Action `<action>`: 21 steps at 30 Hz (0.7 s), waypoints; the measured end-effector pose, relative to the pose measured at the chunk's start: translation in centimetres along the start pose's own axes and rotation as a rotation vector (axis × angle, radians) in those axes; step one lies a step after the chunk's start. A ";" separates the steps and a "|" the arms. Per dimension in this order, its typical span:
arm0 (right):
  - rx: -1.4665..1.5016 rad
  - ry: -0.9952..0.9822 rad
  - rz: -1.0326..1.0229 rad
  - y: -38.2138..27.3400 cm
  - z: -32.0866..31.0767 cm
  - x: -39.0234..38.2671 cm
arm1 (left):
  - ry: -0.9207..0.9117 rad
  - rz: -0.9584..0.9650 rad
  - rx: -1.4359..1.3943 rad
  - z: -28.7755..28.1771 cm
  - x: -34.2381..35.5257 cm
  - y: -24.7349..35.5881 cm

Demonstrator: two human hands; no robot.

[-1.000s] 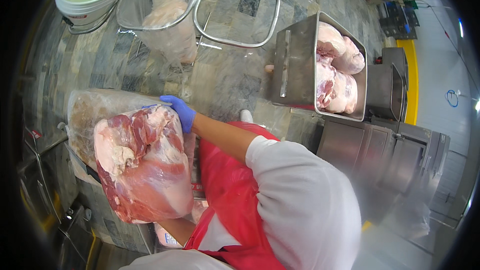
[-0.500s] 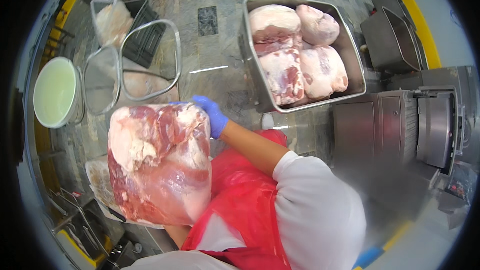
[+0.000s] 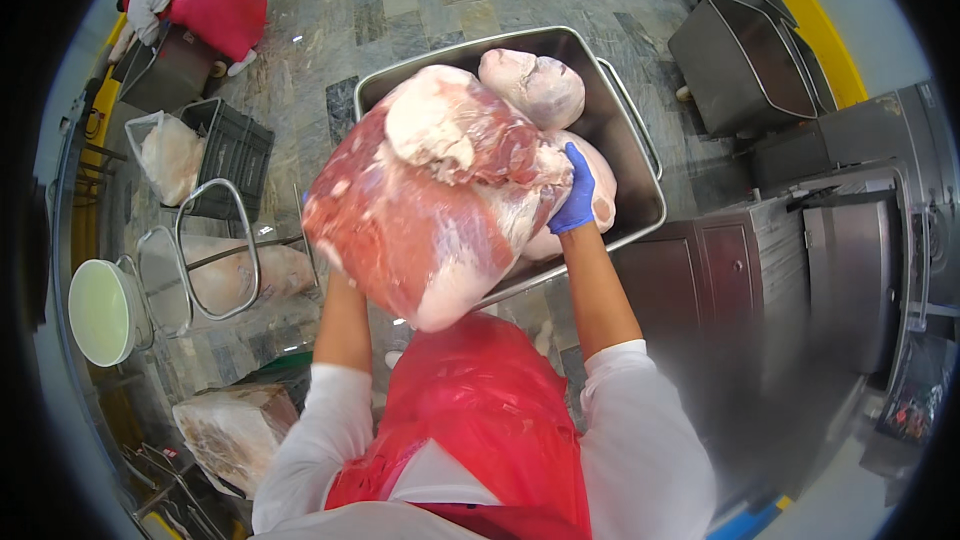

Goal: The person unpacks vacuum-sealed meat portions from a metal tray, places them on a cutting board, and uses a knife to trim fat and separate pieces. The trimmed meat is placed into a metal container.

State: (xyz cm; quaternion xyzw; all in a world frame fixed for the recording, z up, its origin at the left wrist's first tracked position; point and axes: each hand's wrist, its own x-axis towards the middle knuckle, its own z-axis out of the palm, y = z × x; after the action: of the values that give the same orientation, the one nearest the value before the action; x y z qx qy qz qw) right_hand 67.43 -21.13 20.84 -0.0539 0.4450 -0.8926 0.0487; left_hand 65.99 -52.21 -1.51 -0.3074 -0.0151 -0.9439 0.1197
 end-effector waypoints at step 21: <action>-1.236 0.367 -0.225 -5.3 -19.8 17.1 | 0.030 -0.098 1.828 -2.6 18.4 -16.8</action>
State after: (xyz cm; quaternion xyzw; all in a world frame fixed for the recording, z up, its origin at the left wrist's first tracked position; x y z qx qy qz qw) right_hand 47.55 -4.64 14.14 0.0349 0.8689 -0.4666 -0.1616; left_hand 46.18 -40.17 7.85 -0.0796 -0.7678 -0.5724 0.2765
